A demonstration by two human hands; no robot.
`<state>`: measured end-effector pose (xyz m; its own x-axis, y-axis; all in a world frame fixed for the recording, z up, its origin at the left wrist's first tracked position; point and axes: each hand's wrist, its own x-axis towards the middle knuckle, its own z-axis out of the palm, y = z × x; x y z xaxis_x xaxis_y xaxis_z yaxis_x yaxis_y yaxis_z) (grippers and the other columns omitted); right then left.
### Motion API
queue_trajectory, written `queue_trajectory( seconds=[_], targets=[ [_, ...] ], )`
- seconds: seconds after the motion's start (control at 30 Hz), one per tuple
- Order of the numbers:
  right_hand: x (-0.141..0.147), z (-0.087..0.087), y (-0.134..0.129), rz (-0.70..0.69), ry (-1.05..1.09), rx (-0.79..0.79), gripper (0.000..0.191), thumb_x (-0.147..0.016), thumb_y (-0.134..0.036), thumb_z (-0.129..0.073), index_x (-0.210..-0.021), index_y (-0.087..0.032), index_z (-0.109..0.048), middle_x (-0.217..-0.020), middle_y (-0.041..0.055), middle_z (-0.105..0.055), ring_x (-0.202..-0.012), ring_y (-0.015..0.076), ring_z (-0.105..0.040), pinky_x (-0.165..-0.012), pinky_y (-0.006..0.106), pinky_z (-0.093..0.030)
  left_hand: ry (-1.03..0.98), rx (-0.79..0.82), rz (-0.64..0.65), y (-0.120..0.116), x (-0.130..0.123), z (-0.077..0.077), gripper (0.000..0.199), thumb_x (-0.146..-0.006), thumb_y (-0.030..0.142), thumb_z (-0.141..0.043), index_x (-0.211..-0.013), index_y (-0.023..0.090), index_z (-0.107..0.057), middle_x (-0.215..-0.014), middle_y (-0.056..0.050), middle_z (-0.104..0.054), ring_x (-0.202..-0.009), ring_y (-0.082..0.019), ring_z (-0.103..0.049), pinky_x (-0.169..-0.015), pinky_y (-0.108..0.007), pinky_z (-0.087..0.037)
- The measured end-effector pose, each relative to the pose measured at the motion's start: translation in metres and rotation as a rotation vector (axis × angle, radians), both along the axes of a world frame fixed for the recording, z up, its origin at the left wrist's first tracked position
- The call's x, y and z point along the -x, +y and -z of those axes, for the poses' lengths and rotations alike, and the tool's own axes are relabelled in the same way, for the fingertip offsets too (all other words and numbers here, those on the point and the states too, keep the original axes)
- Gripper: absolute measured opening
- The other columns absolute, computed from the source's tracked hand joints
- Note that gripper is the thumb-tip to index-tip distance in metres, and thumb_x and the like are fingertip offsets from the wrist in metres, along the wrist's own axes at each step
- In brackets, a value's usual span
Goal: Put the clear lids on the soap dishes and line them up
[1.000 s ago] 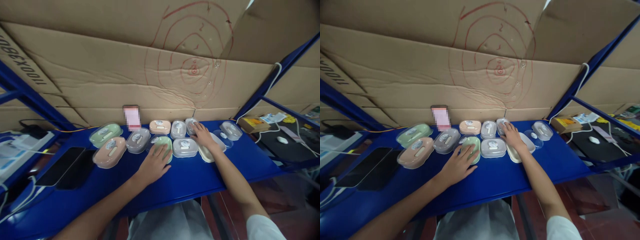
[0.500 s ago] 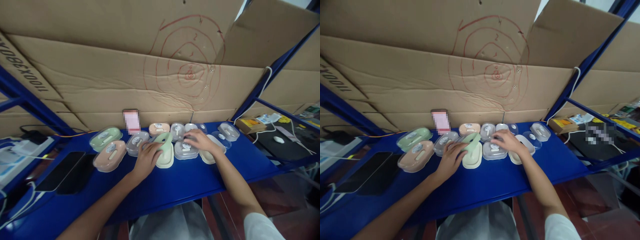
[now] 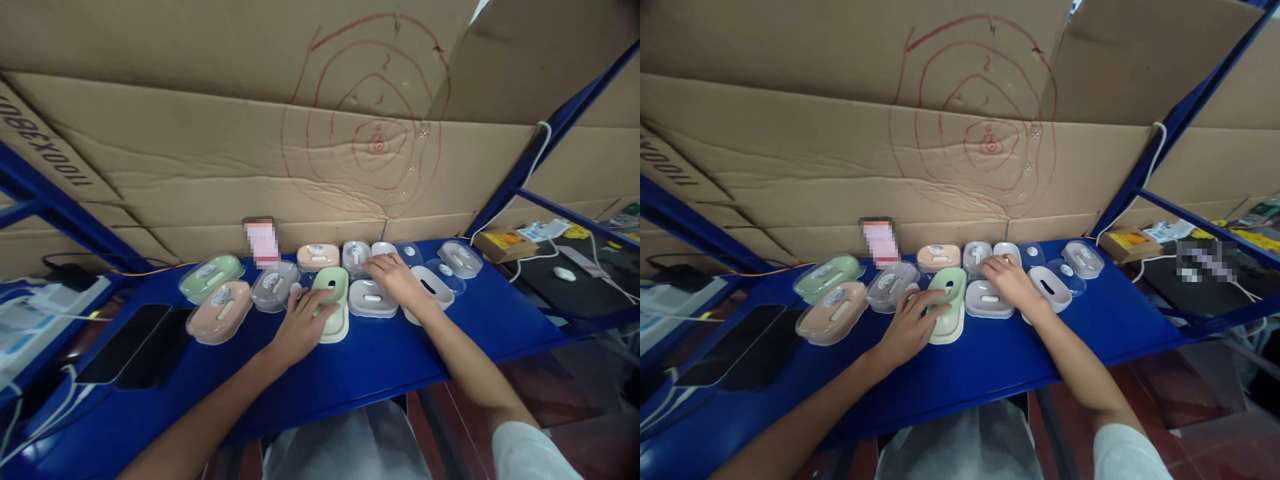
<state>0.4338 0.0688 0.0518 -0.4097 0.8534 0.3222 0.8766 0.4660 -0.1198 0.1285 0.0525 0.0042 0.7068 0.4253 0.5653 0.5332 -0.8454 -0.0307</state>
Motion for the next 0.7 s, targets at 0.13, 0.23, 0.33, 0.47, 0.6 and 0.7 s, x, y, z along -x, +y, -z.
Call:
queue_trajectory(
  seconds=[0.13, 0.23, 0.33, 0.47, 0.6, 0.7],
  targets=[
    [0.001, -0.013, -0.012, 0.114, -0.030, -0.041, 0.039, -0.114, -0.024, -0.038, -0.126, -0.015, -0.074, -0.115, 0.0184, -0.079, -0.109, 0.0324, -0.072, -0.099, 0.046, -0.047, 0.178, -0.011, 0.129, -0.007, -0.005, 0.003, 0.022, -0.105, 0.016, -0.052, -0.112, 0.022, -0.072, -0.105, -0.007, -0.075, -0.096, -0.022, -0.068, -0.091, -0.037, -0.048],
    [0.008, -0.018, -0.031, 0.058, -0.086, 0.056, 0.031, -0.110, -0.044, -0.055, -0.121, -0.024, -0.076, -0.102, 0.0087, -0.081, -0.093, 0.0272, -0.075, -0.085, 0.037, -0.051, 0.247, -0.015, 0.097, -0.017, -0.014, 0.007, 0.024, -0.106, 0.027, -0.058, -0.123, 0.016, -0.069, -0.106, -0.010, -0.074, -0.097, -0.026, -0.067, -0.086, -0.039, -0.048],
    [0.021, -0.013, -0.044, 0.008, -0.176, 0.223, 0.033, -0.100, -0.044, -0.074, -0.127, -0.024, -0.073, -0.117, 0.0099, -0.080, -0.107, 0.0303, -0.075, -0.089, 0.036, -0.053, 0.258, -0.003, 0.013, -0.025, -0.019, 0.011, 0.033, -0.106, 0.028, -0.059, -0.134, 0.012, -0.063, -0.124, -0.016, -0.072, -0.110, -0.030, -0.066, -0.093, -0.043, -0.048],
    [0.028, -0.005, -0.046, -0.001, -0.198, 0.269, 0.021, -0.101, -0.028, -0.070, -0.119, -0.018, -0.076, -0.111, 0.0137, -0.080, -0.106, 0.0325, -0.076, -0.091, 0.037, -0.053, 0.234, 0.034, -0.012, -0.025, -0.017, 0.011, 0.028, -0.107, 0.027, -0.058, -0.132, 0.017, -0.064, -0.126, -0.011, -0.073, -0.112, -0.027, -0.067, -0.097, -0.042, -0.047],
    [0.019, -0.008, -0.040, 0.042, -0.131, 0.207, 0.032, -0.112, -0.036, -0.051, -0.131, -0.021, -0.072, -0.103, 0.0122, -0.081, -0.100, 0.0313, -0.077, -0.089, 0.038, -0.054, 0.175, 0.058, -0.027, -0.019, -0.014, 0.008, 0.028, -0.110, 0.024, -0.051, -0.135, 0.018, -0.063, -0.129, -0.010, -0.073, -0.113, -0.025, -0.067, -0.099, -0.041, -0.046],
    [0.008, -0.005, -0.031, 0.099, -0.048, 0.135, 0.040, -0.114, -0.042, -0.042, -0.139, -0.025, -0.068, -0.112, 0.0115, -0.080, -0.103, 0.0307, -0.076, -0.091, 0.039, -0.056, 0.170, 0.070, -0.005, -0.020, -0.015, 0.006, 0.030, -0.108, 0.016, -0.050, -0.133, 0.020, -0.065, -0.127, -0.008, -0.074, -0.110, -0.023, -0.068, -0.098, -0.040, -0.045]
  ],
)
